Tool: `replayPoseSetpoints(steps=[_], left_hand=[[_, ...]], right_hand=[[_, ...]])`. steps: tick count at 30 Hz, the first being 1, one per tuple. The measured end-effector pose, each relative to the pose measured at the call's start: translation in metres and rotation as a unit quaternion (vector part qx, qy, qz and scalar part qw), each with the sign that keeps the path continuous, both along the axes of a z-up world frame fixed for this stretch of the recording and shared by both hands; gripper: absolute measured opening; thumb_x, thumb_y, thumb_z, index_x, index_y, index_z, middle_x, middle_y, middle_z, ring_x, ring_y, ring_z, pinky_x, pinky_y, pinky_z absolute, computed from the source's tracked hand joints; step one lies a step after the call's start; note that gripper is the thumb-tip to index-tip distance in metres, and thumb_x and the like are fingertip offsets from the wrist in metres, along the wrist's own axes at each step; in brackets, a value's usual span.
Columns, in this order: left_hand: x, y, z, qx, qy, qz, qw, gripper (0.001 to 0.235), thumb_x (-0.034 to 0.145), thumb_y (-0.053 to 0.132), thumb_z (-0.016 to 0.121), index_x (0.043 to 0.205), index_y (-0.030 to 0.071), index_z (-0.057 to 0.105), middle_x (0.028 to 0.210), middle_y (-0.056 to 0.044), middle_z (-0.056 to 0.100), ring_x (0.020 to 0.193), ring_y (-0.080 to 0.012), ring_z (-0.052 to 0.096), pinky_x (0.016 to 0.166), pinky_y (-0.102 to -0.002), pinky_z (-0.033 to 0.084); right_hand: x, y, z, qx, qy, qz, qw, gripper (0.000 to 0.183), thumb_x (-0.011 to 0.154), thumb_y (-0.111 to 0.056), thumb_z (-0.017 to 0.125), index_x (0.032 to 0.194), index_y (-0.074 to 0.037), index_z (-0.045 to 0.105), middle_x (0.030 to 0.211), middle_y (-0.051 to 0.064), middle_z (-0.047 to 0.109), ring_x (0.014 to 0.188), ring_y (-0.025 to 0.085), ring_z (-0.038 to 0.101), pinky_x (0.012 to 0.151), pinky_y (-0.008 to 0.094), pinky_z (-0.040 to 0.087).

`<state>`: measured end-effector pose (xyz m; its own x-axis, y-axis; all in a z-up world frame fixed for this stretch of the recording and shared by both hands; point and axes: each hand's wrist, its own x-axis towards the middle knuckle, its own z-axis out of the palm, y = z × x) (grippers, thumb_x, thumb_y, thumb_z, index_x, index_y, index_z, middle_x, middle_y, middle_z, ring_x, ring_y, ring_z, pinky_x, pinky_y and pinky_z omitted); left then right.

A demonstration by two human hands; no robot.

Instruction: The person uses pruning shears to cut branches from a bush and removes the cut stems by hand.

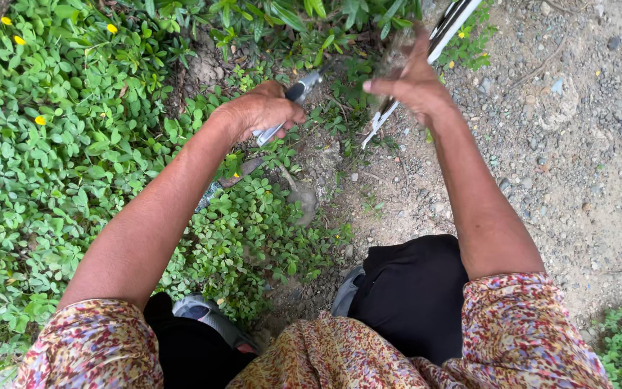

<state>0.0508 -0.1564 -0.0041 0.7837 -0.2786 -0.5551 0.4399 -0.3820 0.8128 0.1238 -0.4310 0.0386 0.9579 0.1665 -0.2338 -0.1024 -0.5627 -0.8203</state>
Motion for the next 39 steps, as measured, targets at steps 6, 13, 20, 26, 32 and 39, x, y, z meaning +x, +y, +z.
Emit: replayPoseSetpoints(steps=[6,13,20,26,32,39], left_hand=[[0.012,-0.014,0.008,-0.089,0.024,0.038,0.995,0.028,0.088,0.02,0.069,0.108,0.001,0.067,0.083,-0.007,0.07,0.067,-0.0142,0.068,0.061,-0.031,0.061],[0.03,-0.041,0.018,-0.137,-0.004,0.058,0.989,0.031,0.087,0.019,0.068,0.108,-0.003,0.062,0.082,-0.007,0.066,0.065,-0.0159,0.064,0.058,-0.033,0.057],[0.047,-0.046,0.009,-0.162,-0.012,0.102,0.982,0.028,0.084,0.018,0.068,0.101,-0.003,0.066,0.083,-0.008,0.068,0.065,-0.016,0.067,0.059,-0.031,0.059],[0.061,-0.052,0.013,-0.09,-0.041,0.1,0.99,0.028,0.08,0.02,0.073,0.095,-0.002,0.064,0.082,-0.007,0.067,0.067,-0.0171,0.068,0.054,-0.033,0.056],[0.065,-0.062,0.009,-0.032,-0.1,0.122,0.987,0.028,0.08,0.02,0.076,0.091,-0.002,0.062,0.073,-0.006,0.066,0.061,-0.0158,0.066,0.054,-0.034,0.056],[0.039,-0.05,0.014,0.046,-0.087,0.083,0.992,0.026,0.087,0.025,0.074,0.086,0.003,0.061,0.067,-0.005,0.063,0.051,-0.0148,0.058,0.054,-0.034,0.055]], right_hand=[[0.05,0.023,-0.026,0.193,-0.203,-0.039,0.959,0.102,0.086,-0.002,0.091,0.152,0.004,0.014,0.149,0.031,0.036,0.141,0.044,0.038,0.119,0.058,0.033],[0.062,0.018,-0.038,0.296,-0.121,-0.105,0.942,0.029,0.093,0.013,0.06,0.122,0.01,0.058,0.111,0.023,0.072,0.088,0.029,0.076,0.068,0.031,0.07],[0.063,0.015,-0.043,0.275,-0.129,-0.109,0.947,0.027,0.09,0.016,0.052,0.115,0.009,0.06,0.103,0.019,0.071,0.082,0.024,0.077,0.071,0.033,0.068],[0.056,0.017,-0.041,0.243,-0.122,-0.073,0.959,0.03,0.092,0.016,0.053,0.12,0.011,0.062,0.105,0.021,0.074,0.084,0.024,0.078,0.072,0.031,0.072],[0.058,0.013,-0.05,0.227,-0.125,-0.1,0.96,0.045,0.088,0.015,0.053,0.131,0.004,0.044,0.11,0.014,0.072,0.088,0.019,0.077,0.068,0.029,0.066],[0.055,0.003,-0.055,0.179,-0.078,-0.059,0.979,0.056,0.09,0.015,0.061,0.144,0.011,0.049,0.131,0.025,0.068,0.103,0.032,0.075,0.085,0.038,0.068]])
